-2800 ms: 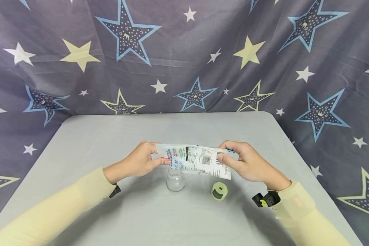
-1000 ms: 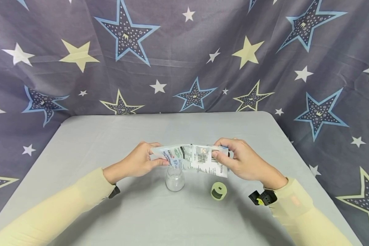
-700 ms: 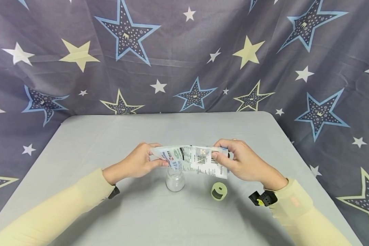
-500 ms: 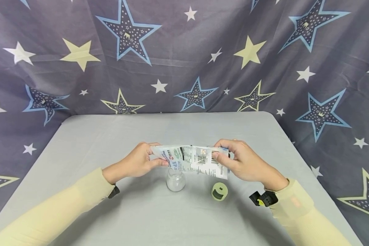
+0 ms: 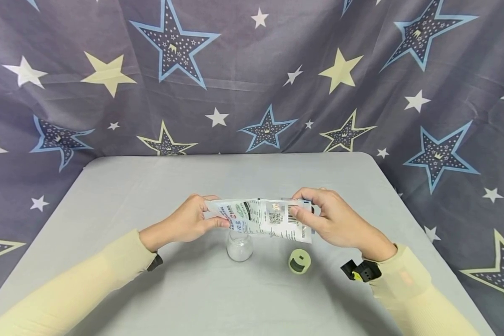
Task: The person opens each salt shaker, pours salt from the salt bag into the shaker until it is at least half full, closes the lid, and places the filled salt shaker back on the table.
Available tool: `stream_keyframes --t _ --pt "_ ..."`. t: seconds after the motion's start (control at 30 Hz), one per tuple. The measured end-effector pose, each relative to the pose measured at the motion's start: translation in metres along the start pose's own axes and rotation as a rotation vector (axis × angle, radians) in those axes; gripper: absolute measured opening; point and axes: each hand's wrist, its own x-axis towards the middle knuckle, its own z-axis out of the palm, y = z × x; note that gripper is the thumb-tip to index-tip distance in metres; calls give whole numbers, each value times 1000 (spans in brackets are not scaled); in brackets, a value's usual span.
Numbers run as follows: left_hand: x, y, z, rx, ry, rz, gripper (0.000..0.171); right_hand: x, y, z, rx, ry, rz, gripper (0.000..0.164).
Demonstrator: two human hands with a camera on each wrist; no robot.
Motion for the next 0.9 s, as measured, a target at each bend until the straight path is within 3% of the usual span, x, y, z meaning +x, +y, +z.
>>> stream_keyframes --t 0.33,0.9 --pt "-1 0 2 -14 15 -15 17 2 0 -1 -34 8 -4 25" --pt "0 0 3 -47 16 16 21 3 -3 -1 -102 40 -14 25"
